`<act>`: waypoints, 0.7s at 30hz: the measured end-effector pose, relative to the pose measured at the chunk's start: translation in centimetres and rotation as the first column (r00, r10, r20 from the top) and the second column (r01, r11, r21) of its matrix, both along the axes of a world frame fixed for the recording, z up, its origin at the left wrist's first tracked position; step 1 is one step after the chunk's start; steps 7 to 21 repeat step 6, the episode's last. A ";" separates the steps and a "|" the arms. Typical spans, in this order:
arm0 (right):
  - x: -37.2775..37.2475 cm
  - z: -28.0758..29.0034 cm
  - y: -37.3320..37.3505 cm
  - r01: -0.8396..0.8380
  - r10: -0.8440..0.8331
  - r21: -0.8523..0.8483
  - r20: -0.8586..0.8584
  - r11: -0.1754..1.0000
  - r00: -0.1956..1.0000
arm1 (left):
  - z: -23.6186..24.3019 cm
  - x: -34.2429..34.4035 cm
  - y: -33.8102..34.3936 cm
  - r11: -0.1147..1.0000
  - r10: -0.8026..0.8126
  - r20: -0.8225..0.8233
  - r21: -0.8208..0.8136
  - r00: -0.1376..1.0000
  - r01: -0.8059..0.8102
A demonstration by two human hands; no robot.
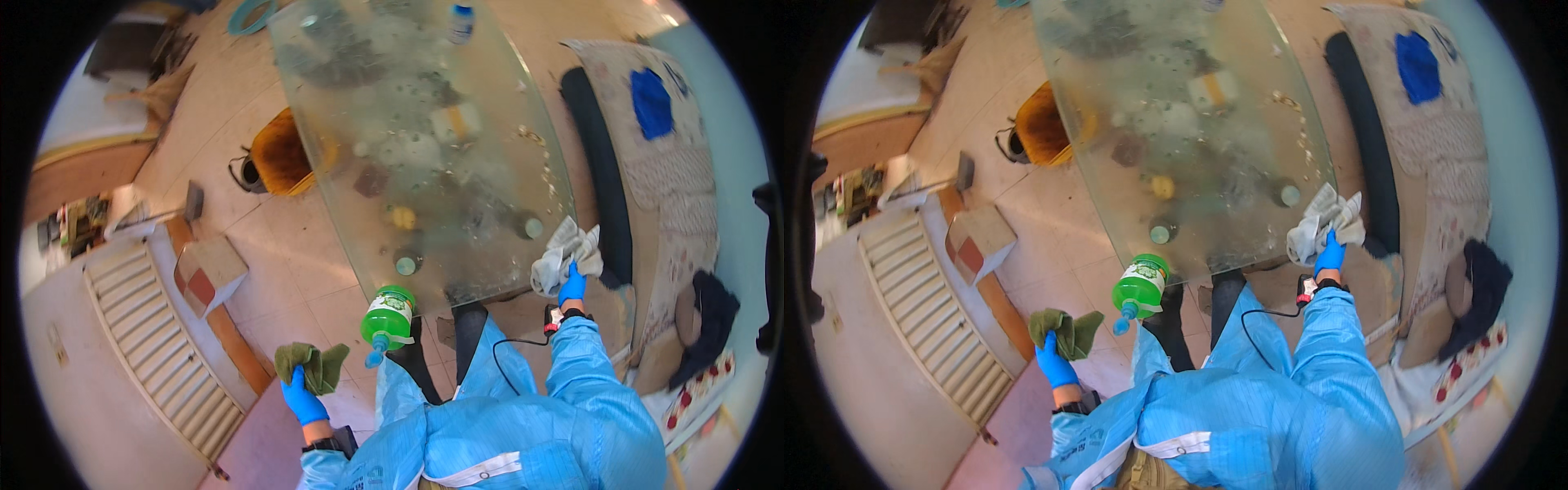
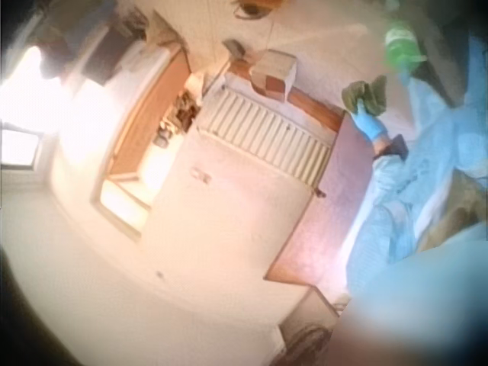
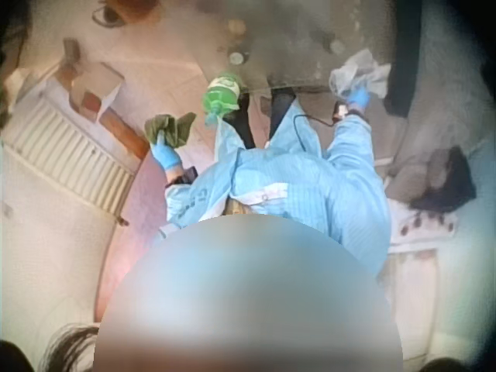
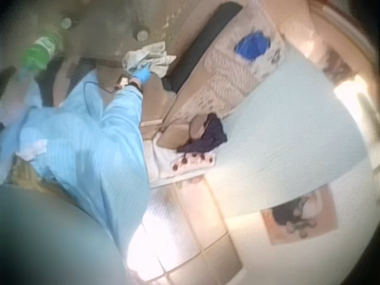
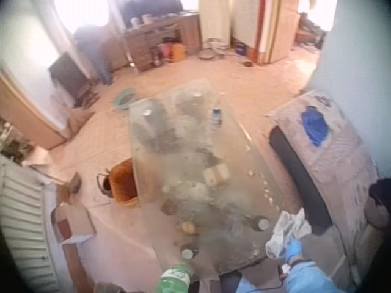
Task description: The person sprays a cleaning solution onto a wall-mounted switch and wipes it with a cloth. They then move to a glass table and spray the surface before wiping it down.
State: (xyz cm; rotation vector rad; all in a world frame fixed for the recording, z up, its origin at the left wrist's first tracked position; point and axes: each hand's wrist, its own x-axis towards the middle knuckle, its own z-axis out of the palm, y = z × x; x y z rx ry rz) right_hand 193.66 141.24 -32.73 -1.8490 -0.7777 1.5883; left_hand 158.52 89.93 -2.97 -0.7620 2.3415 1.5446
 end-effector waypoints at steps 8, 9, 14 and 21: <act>5.3 -12.8 5.4 -0.373 0.242 0.271 0.415 0.888 0.877 | -3.0 -2.5 -1.1 0.997 -0.071 0.018 0.015 0.997 0.071; 5.3 -12.8 5.4 -0.373 0.242 0.271 0.415 0.888 0.877 | -3.0 -2.5 -1.1 0.997 -0.071 0.018 0.015 0.997 0.071; 5.3 -12.8 5.4 -0.373 0.242 0.271 0.415 0.888 0.877 | -3.0 -2.5 -1.1 0.997 -0.071 0.018 0.015 0.997 0.071; 5.3 -12.8 5.4 -0.373 0.242 0.271 0.415 0.888 0.877 | -3.0 -2.5 -1.1 0.997 -0.071 0.018 0.015 0.997 0.071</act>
